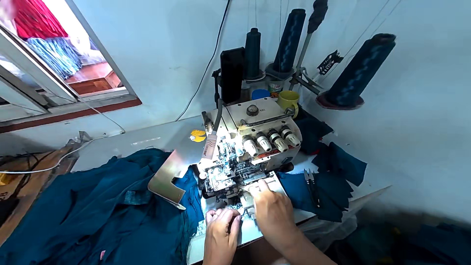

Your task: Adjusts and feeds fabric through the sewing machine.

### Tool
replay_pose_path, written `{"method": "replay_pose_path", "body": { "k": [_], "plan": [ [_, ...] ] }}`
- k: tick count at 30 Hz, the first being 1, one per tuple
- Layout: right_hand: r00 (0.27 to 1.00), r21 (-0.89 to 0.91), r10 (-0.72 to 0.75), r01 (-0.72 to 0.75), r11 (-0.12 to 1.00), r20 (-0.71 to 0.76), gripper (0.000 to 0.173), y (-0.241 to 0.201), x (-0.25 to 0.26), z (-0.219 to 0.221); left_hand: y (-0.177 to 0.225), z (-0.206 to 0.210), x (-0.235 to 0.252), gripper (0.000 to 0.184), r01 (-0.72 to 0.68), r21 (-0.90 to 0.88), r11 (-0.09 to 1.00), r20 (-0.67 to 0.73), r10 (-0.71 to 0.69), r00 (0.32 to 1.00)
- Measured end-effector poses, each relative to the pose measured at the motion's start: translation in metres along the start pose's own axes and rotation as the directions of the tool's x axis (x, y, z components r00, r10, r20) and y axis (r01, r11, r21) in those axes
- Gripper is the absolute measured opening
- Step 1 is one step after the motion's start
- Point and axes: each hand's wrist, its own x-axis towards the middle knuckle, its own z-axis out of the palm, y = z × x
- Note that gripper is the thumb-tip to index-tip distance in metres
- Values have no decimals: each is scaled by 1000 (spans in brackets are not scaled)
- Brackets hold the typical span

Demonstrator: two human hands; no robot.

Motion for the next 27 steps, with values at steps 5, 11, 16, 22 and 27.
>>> {"method": "replay_pose_path", "body": {
  "k": [5,11,16,22,27],
  "plan": [
    [991,-1,76,-76,997,114,20,3,9,2,0,1,0,24,0,4,1000,13,0,1000],
    [987,54,28,-37,998,157,21,-15,8,-2,1,0,2,26,9,-20,1000,-25,-9,1000],
    [981,78,12,-27,997,193,21,-12,8,-1,-2,0,1,28,25,-40,999,-33,-26,999],
    [944,77,69,-99,992,321,30,-2,11,-9,-1,3,0,21,35,-47,998,-73,-38,997],
    [966,184,-5,-44,982,260,26,3,3,-8,3,2,0,27,86,-70,994,-61,-90,994]
  ]
}}
